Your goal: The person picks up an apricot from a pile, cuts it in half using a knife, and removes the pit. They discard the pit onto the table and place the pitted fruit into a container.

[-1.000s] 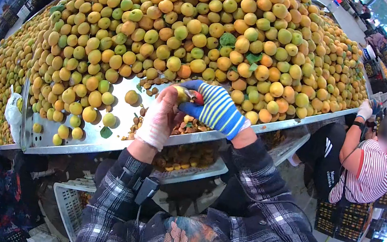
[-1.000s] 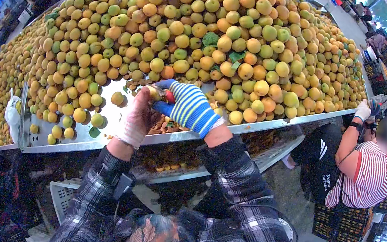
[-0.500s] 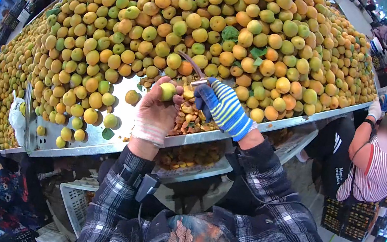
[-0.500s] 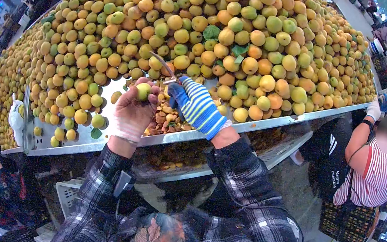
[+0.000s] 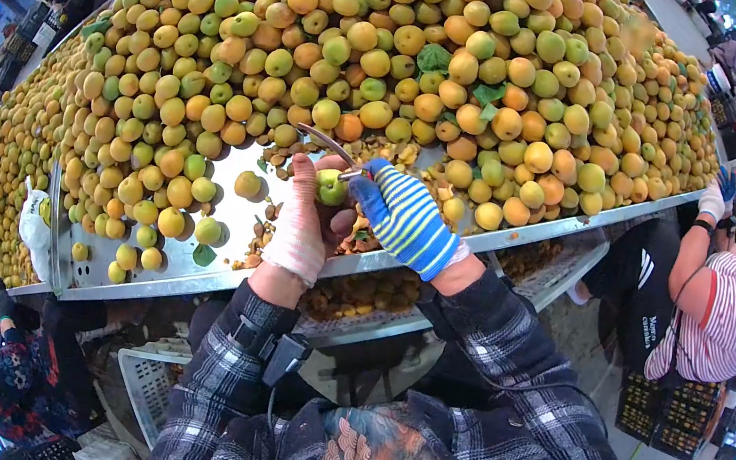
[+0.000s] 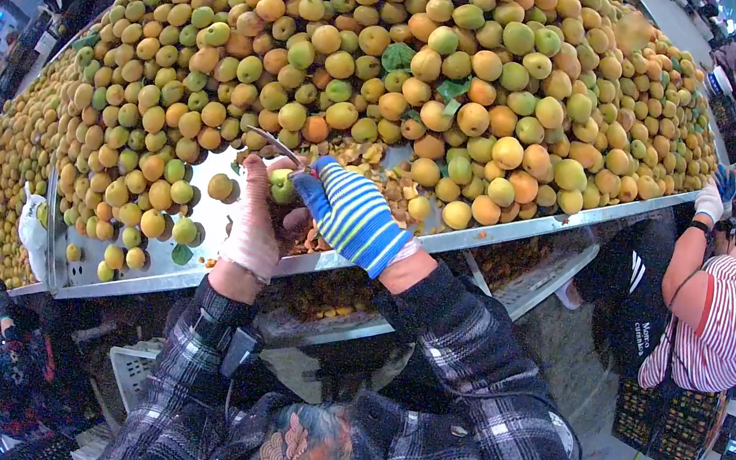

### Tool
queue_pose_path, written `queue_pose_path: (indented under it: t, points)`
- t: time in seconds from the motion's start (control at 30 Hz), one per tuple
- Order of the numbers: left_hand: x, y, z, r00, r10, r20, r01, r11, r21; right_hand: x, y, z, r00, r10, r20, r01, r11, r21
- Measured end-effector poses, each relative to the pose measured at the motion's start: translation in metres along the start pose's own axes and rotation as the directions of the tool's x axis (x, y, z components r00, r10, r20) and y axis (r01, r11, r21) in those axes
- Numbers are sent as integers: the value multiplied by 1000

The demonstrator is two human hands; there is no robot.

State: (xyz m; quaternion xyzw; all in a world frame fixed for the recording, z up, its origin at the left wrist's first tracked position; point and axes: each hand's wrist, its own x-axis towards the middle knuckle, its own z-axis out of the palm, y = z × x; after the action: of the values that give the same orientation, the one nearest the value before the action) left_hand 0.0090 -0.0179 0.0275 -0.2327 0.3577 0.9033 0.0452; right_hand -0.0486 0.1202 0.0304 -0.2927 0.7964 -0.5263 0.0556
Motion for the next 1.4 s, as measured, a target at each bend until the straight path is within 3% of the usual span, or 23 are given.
queue_pose_path:
  t: [0.07, 0.2, 0.3, 0.47, 0.57, 0.6, 0.63, 0.67, 0.7, 0.73, 0.77, 0.83, 0.87, 0.9, 0.97, 1.03, 1.07, 1.17, 1.23, 1.27, 1.3, 1.33, 1.4]
  points:
    - [-6, 4, 2, 982, 22, 188, -18, 999, -27, 1, 5, -1, 999, -4, -34, 4, 1000, -2]
    - [-11, 11, 4, 930, 102, 354, -150, 983, 110, 4, 5, -9, 991, -45, -127, 38, 998, -52]
    - [-7, 10, 1, 947, 121, 298, -159, 981, 107, 2, 1, -11, 996, -13, -91, 19, 998, 67]
    - [-7, 8, 3, 954, 124, 272, -182, 963, 201, 0, 8, -8, 989, -80, -124, 89, 994, 68]
    - [-1, 4, 0, 947, 175, 270, -250, 928, 276, -2, 6, -10, 976, -150, -159, 138, 987, -88]
    - [-1, 4, 0, 941, 180, 286, -261, 925, 278, -3, 2, -13, 995, -62, -73, 55, 995, -85]
    - [-4, 2, 0, 956, 160, 247, -233, 924, 303, -6, -4, -14, 983, -142, -115, 116, 972, -207]
    - [3, -7, -13, 953, 176, 247, -259, 897, 359, -8, 1, -14, 992, -103, -74, 88, 978, -189]
    - [7, -12, -16, 947, 230, 223, -315, 791, 524, -13, -1, -13, 987, -113, -114, 89, 977, -194]
    - [24, -26, -39, 850, 399, 343, -520, 534, 667, -13, 4, -12, 990, -112, -80, 95, 976, -194]
    - [14, -16, -27, 934, 217, 286, -340, 790, 510, -13, 6, -12, 997, -62, -42, 53, 982, -182]
    - [19, -13, -19, 870, 376, 321, -492, 719, 492, -8, 19, -5, 998, -14, -59, -7, 940, -342]
    - [21, -17, -20, 911, 321, 259, -406, 804, 433, -7, 10, -7, 995, -57, -80, 37, 974, -225]
    - [24, -20, -18, 890, 390, 236, -456, 777, 434, -6, 13, -3, 995, -30, -99, 2, 964, -267]
    - [11, -6, -18, 919, 257, 298, -382, 767, 516, -8, 13, 4, 993, -46, -110, 30, 990, -141]
    - [7, -4, -14, 931, 243, 271, -359, 740, 569, -9, 19, 6, 992, -60, -107, 44, 988, -149]
    - [8, -7, -16, 941, 198, 276, -315, 811, 493, -9, 23, 8, 994, -46, -100, 33, 991, -126]
    - [10, -5, -13, 894, 319, 315, -448, 655, 608, -7, 23, 15, 992, 87, -90, -67, 976, 205]
    - [11, -4, -14, 901, 318, 296, -434, 615, 659, -8, 18, 10, 991, 131, -24, -122, 965, 234]
    - [11, -3, -14, 893, 336, 300, -444, 552, 706, -8, 15, 9, 923, 363, 130, -378, 783, 494]
    - [12, -3, -14, 885, 353, 303, -450, 486, 749, -8, 13, 7, 790, 511, 339, -588, 473, 656]
    - [10, -2, -13, 883, 359, 301, -452, 485, 749, -7, 14, 5, 791, 507, 342, -588, 476, 654]
    - [8, -2, -9, 887, 351, 300, -457, 580, 675, -7, 23, -3, 667, 255, 700, -705, -86, 704]
